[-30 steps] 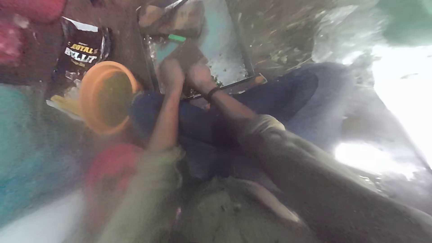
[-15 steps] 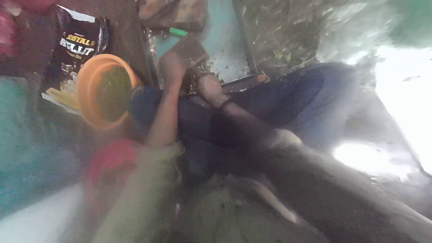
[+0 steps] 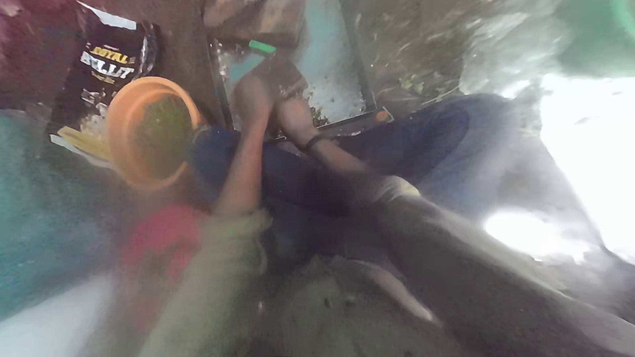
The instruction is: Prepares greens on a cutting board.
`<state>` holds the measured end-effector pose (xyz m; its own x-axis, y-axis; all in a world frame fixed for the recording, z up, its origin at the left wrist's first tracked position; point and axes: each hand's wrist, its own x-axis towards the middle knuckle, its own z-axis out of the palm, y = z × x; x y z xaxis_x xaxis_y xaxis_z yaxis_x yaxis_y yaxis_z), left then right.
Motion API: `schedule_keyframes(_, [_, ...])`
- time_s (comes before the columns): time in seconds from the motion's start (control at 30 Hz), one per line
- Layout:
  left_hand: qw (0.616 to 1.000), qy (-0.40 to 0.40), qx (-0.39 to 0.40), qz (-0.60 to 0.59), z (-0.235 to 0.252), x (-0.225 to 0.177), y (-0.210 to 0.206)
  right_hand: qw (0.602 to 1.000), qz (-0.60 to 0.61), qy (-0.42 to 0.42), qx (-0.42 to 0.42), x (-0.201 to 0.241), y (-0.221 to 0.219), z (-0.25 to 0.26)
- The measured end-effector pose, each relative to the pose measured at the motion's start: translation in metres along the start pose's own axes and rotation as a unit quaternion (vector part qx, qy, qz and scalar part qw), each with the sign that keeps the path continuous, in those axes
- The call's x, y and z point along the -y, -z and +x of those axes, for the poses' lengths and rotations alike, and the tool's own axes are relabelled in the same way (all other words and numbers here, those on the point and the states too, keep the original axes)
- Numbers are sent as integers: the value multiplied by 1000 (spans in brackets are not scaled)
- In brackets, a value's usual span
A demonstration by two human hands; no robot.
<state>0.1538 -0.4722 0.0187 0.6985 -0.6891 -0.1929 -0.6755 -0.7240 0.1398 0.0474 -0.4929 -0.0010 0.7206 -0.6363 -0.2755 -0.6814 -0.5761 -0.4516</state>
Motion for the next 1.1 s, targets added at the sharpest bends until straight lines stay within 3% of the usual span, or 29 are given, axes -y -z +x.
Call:
schedule_keyframes(0.27, [999,19,24,-18,1,-2,2,997,-30,-32,64,-22,9,-54])
schedule_keyframes(0.4, [1000,12,25,-2,0,2,1,999,10,-33,32,-12,28,-38])
schedule_keyframes(0.63, [999,31,10,0,-2,2,-4,1000,25,5,18,5,16,-1])
schedule_keyframes(0.77, [1000,4,-27,9,5,5,-10,999,47,-21,5,5,16,9])
schedule_keyframes(1.1, [1000,5,5,-8,12,-1,0,993,59,-98,26,-27,35,3])
